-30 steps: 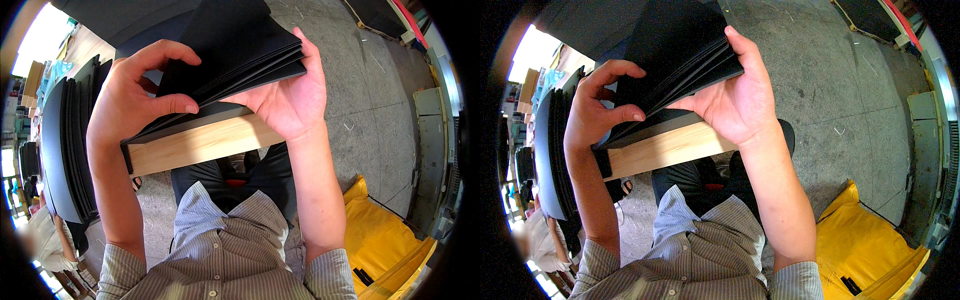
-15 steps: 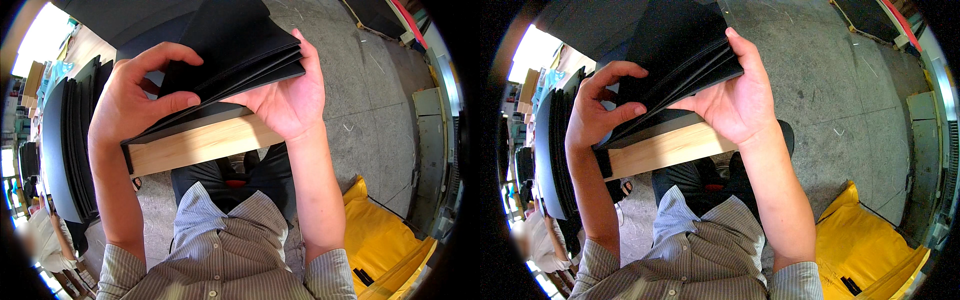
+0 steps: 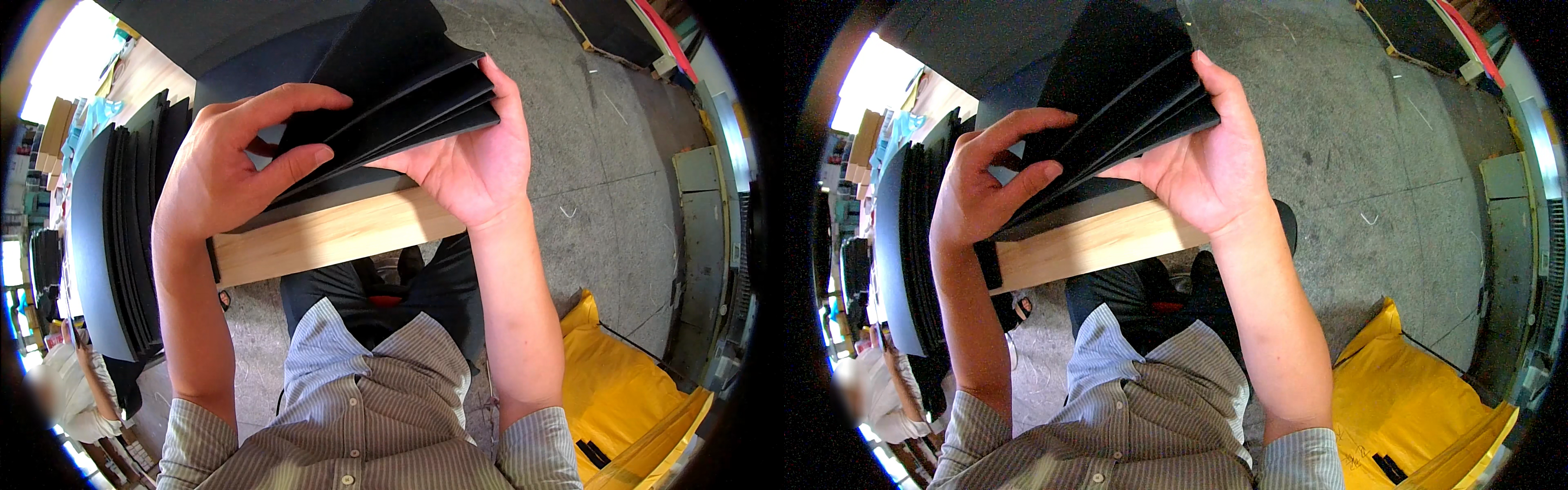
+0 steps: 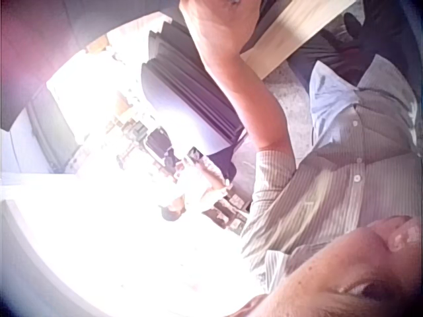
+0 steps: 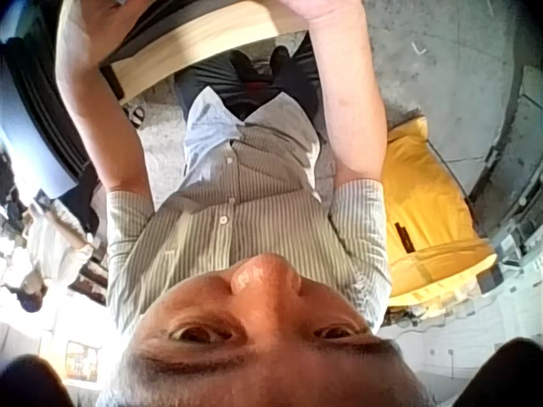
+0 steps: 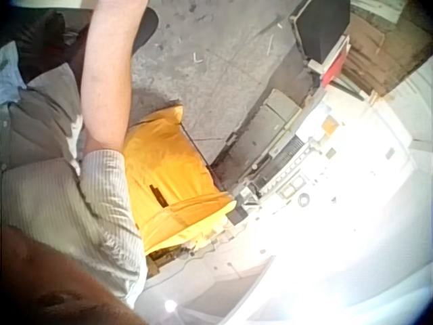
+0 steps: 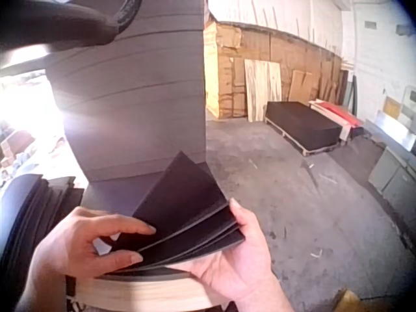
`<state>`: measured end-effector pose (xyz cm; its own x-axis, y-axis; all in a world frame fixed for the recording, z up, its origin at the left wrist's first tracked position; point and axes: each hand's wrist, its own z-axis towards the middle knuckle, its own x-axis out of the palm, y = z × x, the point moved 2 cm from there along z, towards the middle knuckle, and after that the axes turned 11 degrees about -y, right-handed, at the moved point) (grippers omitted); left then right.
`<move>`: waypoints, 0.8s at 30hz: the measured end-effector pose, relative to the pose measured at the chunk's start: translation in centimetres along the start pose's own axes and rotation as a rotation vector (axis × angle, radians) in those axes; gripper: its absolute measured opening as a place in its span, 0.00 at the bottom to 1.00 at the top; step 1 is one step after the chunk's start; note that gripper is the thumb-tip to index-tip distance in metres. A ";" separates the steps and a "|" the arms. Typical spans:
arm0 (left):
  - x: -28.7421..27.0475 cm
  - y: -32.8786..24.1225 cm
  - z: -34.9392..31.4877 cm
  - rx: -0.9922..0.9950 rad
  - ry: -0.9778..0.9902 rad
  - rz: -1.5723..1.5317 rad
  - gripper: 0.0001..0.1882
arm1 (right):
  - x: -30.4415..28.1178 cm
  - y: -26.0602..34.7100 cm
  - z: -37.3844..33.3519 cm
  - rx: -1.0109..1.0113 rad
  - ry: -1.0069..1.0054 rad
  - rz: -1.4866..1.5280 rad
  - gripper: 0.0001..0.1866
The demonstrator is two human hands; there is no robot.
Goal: The person repeatedly picks up small stacks of black rectangular sheets from a table and places them onto a larger pile on a wooden block. The person handles the sheets by hand, aligning them before stacking. A coworker is visible in the background performing similar tasks.
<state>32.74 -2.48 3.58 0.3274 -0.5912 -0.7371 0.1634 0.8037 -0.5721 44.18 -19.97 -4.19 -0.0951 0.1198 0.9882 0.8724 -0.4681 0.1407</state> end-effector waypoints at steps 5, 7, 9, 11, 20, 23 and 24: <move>0.0 0.0 0.1 0.015 -0.003 0.018 0.21 | -0.1 0.0 0.0 -0.016 0.005 -0.028 0.31; 0.0 0.0 0.1 0.010 -0.003 0.022 0.21 | 0.0 0.0 0.0 -0.020 0.002 -0.024 0.31; -0.1 0.0 0.1 0.014 -0.003 0.024 0.22 | 0.0 0.0 0.0 -0.009 0.009 -0.001 0.33; -0.1 0.1 0.1 0.014 -0.002 0.023 0.22 | -0.3 0.0 0.1 0.015 0.028 0.039 0.36; 0.3 -1.1 -0.2 0.104 -0.113 0.090 0.24 | 0.1 -0.1 0.0 0.016 0.024 0.099 0.36; 0.0 -1.5 0.1 0.264 0.064 0.311 0.25 | 0.1 0.0 -0.1 0.011 0.001 0.059 0.36; 0.6 -0.8 -0.1 0.305 -0.016 0.236 0.23 | 0.1 0.0 -0.1 0.011 -0.005 0.049 0.36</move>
<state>32.74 -3.53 3.56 0.4035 -0.3883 -0.8285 0.3504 0.9020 -0.2522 44.09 -20.04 -4.09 -0.0499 0.1010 0.9936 0.8814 -0.4635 0.0914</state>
